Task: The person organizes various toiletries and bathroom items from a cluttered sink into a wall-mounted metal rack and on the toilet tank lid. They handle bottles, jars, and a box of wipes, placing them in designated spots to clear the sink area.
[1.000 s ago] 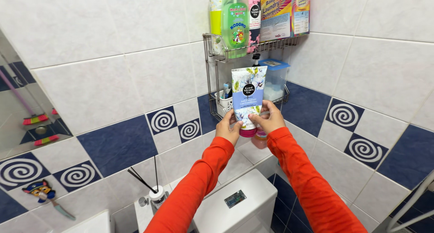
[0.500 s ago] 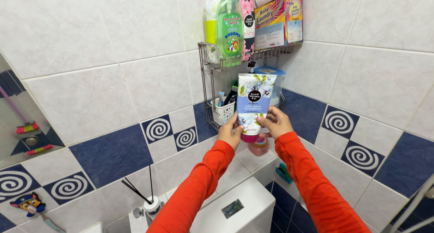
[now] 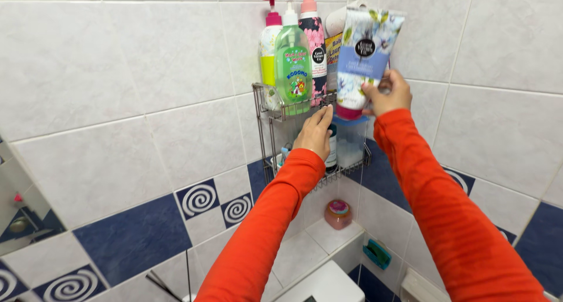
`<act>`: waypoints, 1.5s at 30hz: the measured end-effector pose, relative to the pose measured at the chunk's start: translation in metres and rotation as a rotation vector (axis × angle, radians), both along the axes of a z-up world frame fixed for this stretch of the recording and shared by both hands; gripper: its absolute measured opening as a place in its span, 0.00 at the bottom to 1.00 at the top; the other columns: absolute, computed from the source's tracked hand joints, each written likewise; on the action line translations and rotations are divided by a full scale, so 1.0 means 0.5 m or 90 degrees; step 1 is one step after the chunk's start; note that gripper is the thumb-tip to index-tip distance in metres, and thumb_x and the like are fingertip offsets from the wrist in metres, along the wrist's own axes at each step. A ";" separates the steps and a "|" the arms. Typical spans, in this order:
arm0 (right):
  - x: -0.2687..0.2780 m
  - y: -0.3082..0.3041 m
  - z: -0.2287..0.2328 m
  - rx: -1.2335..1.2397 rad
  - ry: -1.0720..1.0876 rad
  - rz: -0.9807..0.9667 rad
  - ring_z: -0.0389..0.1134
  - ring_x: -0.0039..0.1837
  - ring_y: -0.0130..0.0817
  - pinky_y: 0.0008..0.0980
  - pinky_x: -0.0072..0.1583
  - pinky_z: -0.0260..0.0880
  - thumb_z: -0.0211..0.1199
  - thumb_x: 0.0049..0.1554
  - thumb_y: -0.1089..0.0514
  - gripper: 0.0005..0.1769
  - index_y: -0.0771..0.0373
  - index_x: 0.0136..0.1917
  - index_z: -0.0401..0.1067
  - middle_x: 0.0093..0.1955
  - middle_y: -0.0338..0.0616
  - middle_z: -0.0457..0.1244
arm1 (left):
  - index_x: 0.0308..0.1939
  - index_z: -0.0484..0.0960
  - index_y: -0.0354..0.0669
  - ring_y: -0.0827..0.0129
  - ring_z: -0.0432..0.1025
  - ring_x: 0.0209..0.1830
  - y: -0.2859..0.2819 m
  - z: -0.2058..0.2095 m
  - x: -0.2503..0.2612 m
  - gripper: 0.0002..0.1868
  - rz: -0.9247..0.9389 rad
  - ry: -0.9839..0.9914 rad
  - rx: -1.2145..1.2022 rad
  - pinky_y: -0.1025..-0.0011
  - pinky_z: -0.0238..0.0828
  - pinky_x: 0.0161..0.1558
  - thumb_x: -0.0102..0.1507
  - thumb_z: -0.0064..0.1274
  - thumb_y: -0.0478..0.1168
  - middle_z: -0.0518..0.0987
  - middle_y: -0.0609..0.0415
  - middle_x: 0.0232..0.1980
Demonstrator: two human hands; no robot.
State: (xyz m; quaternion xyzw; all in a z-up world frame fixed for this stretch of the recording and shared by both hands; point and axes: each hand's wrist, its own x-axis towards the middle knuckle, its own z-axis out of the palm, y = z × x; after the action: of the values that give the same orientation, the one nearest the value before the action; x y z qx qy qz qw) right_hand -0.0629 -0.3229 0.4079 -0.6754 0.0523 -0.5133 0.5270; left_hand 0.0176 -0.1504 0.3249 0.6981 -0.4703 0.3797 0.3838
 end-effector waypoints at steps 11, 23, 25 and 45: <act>0.203 -0.054 0.103 -0.093 -0.060 -0.336 0.74 0.46 0.43 0.42 0.49 0.72 0.75 0.50 0.59 0.17 0.60 0.52 0.74 0.46 0.46 0.71 | 0.61 0.78 0.41 0.55 0.65 0.68 0.067 0.048 0.059 0.26 0.138 -0.095 0.183 0.60 0.74 0.56 0.57 0.56 0.30 0.70 0.49 0.70; 0.282 -0.078 0.095 -0.124 0.045 -0.299 0.75 0.44 0.43 0.41 0.52 0.73 0.77 0.48 0.57 0.15 0.61 0.49 0.80 0.42 0.47 0.72 | 0.57 0.79 0.41 0.59 0.66 0.68 0.088 0.059 0.075 0.25 0.161 -0.165 0.216 0.62 0.78 0.51 0.54 0.58 0.32 0.70 0.51 0.71; 0.282 -0.084 0.094 -0.143 0.060 -0.289 0.75 0.45 0.41 0.41 0.53 0.73 0.77 0.48 0.57 0.16 0.62 0.49 0.80 0.43 0.47 0.72 | 0.57 0.79 0.42 0.59 0.67 0.67 0.085 0.061 0.073 0.24 0.155 -0.153 0.211 0.61 0.78 0.48 0.55 0.58 0.33 0.70 0.51 0.70; 0.335 -0.071 0.090 -0.230 0.119 -0.384 0.72 0.50 0.56 0.49 0.53 0.71 0.77 0.50 0.53 0.18 0.62 0.52 0.79 0.48 0.55 0.70 | 0.56 0.80 0.42 0.60 0.68 0.66 0.074 0.064 0.065 0.22 0.177 -0.145 0.200 0.62 0.78 0.49 0.56 0.59 0.35 0.71 0.52 0.70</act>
State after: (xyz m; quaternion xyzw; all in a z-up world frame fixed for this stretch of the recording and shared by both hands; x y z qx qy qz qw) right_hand 0.1048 -0.3586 0.4529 -0.7558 0.2055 -0.5826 0.2171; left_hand 0.0500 -0.1132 0.3568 0.7598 -0.4633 0.4276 0.1588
